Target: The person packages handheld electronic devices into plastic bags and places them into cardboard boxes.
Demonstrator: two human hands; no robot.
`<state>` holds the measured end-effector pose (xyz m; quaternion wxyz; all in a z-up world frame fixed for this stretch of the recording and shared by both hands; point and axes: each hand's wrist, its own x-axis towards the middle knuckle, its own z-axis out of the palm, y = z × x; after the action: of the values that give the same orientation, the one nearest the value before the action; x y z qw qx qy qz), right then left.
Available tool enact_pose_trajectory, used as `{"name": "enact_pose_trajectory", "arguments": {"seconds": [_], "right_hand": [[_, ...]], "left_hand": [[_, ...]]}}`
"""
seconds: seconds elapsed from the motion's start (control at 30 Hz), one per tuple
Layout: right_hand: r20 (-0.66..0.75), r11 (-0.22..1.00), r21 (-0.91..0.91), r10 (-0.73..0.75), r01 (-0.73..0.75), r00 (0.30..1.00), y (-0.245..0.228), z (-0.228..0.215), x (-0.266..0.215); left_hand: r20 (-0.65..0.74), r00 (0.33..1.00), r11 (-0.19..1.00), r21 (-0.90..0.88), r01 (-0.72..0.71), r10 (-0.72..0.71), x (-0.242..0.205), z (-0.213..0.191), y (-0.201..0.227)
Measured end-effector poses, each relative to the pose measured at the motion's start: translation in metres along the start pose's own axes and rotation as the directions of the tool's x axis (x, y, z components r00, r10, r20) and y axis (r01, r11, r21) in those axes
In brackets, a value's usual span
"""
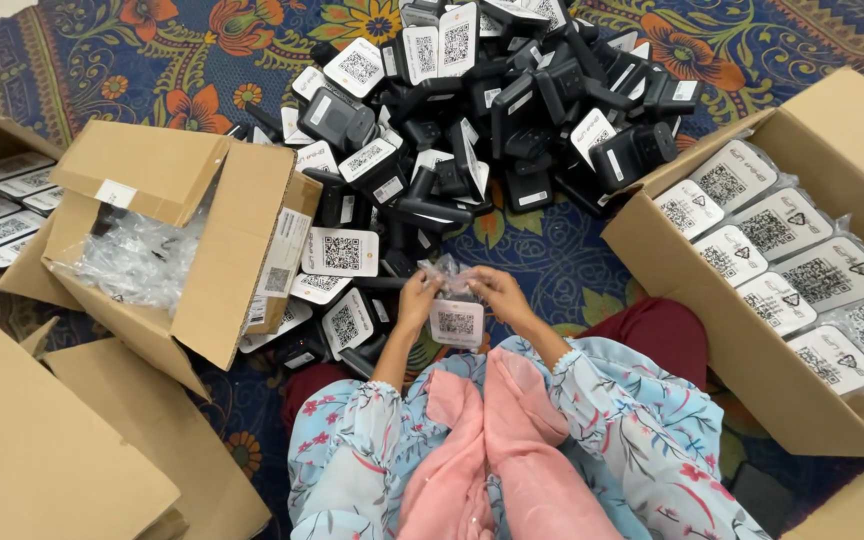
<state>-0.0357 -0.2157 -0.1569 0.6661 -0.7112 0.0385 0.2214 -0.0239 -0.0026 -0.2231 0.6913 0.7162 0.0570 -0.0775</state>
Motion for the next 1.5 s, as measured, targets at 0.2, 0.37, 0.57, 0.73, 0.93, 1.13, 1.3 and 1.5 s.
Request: {"name": "enact_pose_trajectory", "arguments": {"seconds": [0.2,0.37,0.57,0.73,0.93,1.13,1.3,1.5], "right_hand": [[0.013,0.898,-0.036,-0.439,0.439,0.898,-0.010,-0.002,0.013],[0.125,0.923,-0.118,-0.352,0.367,0.927,-0.032,0.002,0.016],[-0.063,0.986,-0.166,0.019,-0.029,0.998,-0.001,0.005,0.050],[0.049,0.998,0.025,0.058,-0.060,0.997,0.120,0.002,0.107],[-0.149,0.980,0.162,0.139,-0.114,0.979,0.101,-0.003,0.063],[-0.429,0.978,0.154,0.194,-0.140,0.882,0.064,-0.037,0.001],[-0.005,0.705,0.615,0.452,-0.354,0.892,-0.022,-0.051,-0.061],[-0.118,0.740,0.671,0.044,0.047,0.992,-0.054,-0.118,-0.082]], "left_hand": [[0.040,0.991,0.832,0.539,-0.130,0.129,0.030,0.001,0.005],[0.148,0.980,0.683,0.704,-0.197,0.130,0.008,0.008,0.079],[0.180,0.886,0.568,0.709,-0.418,0.427,-0.037,0.014,0.133],[0.430,0.803,0.495,0.634,-0.594,0.412,-0.056,0.018,0.121],[0.400,0.892,0.381,0.806,-0.453,0.213,-0.035,0.031,0.077],[-0.013,0.989,0.597,0.799,-0.076,0.145,-0.002,0.027,0.025],[0.049,0.959,0.917,-0.283,0.281,-0.278,-0.007,0.057,0.055],[0.277,0.934,0.953,-0.137,0.269,-0.224,-0.015,0.132,0.158]]}}
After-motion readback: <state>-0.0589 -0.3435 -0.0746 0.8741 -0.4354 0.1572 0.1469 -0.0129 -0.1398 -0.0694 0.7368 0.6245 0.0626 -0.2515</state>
